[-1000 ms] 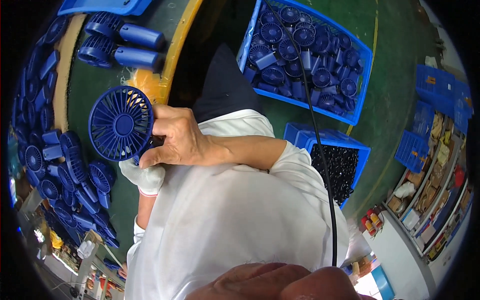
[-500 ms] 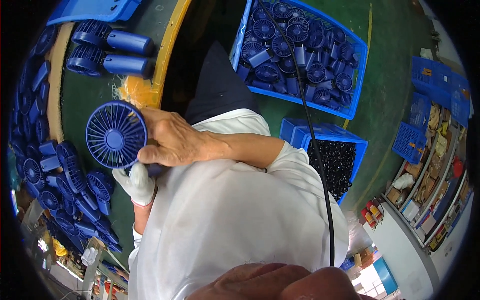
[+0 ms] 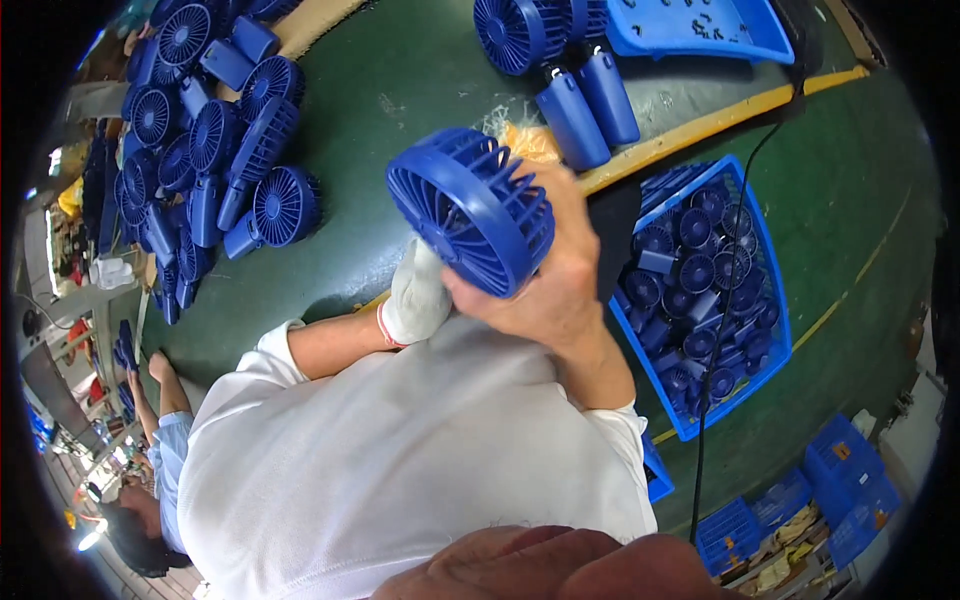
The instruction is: The person assembles portable fans by hand, fitting a fan head to a body and inserting a small black component into the joint before placing it in a crate. This process is repeated multiple times throughout the video.
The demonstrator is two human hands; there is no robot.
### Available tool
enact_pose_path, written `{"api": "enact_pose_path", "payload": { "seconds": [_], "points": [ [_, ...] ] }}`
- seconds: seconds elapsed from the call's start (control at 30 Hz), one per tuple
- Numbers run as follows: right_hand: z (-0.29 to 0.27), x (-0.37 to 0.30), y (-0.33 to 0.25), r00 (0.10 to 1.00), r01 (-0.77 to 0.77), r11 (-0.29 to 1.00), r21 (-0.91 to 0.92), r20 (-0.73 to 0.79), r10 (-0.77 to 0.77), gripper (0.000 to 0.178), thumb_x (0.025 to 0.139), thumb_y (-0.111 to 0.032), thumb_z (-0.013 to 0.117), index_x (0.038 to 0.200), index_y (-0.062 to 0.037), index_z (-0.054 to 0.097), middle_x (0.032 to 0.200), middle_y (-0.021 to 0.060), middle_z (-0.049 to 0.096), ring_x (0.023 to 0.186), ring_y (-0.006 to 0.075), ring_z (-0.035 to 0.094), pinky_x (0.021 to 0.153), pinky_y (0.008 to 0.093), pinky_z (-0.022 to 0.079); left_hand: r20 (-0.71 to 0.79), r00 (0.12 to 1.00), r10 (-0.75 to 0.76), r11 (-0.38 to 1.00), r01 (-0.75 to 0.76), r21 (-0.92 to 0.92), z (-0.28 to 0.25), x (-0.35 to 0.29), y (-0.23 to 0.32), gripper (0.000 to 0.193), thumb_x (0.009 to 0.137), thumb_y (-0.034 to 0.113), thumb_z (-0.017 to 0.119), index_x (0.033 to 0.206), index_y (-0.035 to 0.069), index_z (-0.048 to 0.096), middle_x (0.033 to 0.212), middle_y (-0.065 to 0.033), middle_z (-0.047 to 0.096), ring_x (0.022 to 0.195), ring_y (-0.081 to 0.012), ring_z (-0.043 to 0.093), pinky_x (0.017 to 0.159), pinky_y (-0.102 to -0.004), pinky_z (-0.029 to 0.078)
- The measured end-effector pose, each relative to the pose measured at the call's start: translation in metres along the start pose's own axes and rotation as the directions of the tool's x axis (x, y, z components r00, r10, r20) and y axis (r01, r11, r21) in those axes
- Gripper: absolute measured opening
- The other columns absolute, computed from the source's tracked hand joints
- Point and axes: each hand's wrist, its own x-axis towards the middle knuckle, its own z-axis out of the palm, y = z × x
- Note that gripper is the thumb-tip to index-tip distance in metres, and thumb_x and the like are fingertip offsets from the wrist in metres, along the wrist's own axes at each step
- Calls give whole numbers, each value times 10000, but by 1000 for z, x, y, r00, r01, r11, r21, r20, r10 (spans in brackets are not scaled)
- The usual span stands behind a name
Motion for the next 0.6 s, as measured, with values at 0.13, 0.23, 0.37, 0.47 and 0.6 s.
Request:
{"api": "enact_pose_path", "payload": {
  "seconds": [0.13,0.23,0.37,0.47,0.6],
  "points": [
    [-47,46,12,991,-17,993,-118,128,32,491,524,-223,810,934,-4,650,1107,148,561,1038,344,526,886,424,423,-74,994,84,948,-103,-301,2,23,6,623,1010,493,347,1386,-2,307,1315,-173,478,1166,-250,524,994,-388,425],
    [-55,74,52,979,176,865,-470,180,-101,479,542,-377,787,824,5,718,1186,185,565,1142,365,486,929,452,432,-162,986,49,988,-71,-135,-16,34,12,495,1027,363,380,1351,-9,336,1151,-163,548,1075,-254,564,918,-366,470],
    [-21,62,51,974,83,718,-691,207,87,371,610,-408,768,803,-91,769,1172,169,539,1128,451,430,858,541,431,-269,959,90,959,-157,-237,-23,39,13,557,996,399,437,1331,-39,357,1140,-181,548,1056,-279,561,891,-385,470],
    [-4,53,36,979,30,621,-783,148,140,310,596,-344,793,743,-73,760,1098,152,566,1152,462,421,804,541,444,-255,963,84,968,-140,-209,-23,44,12,540,1002,363,444,1323,-59,346,1147,-197,536,1049,-276,552,884,-369,472],
    [-12,44,38,968,92,599,-795,213,135,309,614,-357,793,708,-66,744,922,146,607,1165,451,443,770,532,443,-240,962,132,970,-175,-167,-21,42,9,502,998,293,470,1317,-72,337,1150,-200,535,1049,-271,561,887,-361,480]
  ]
}}
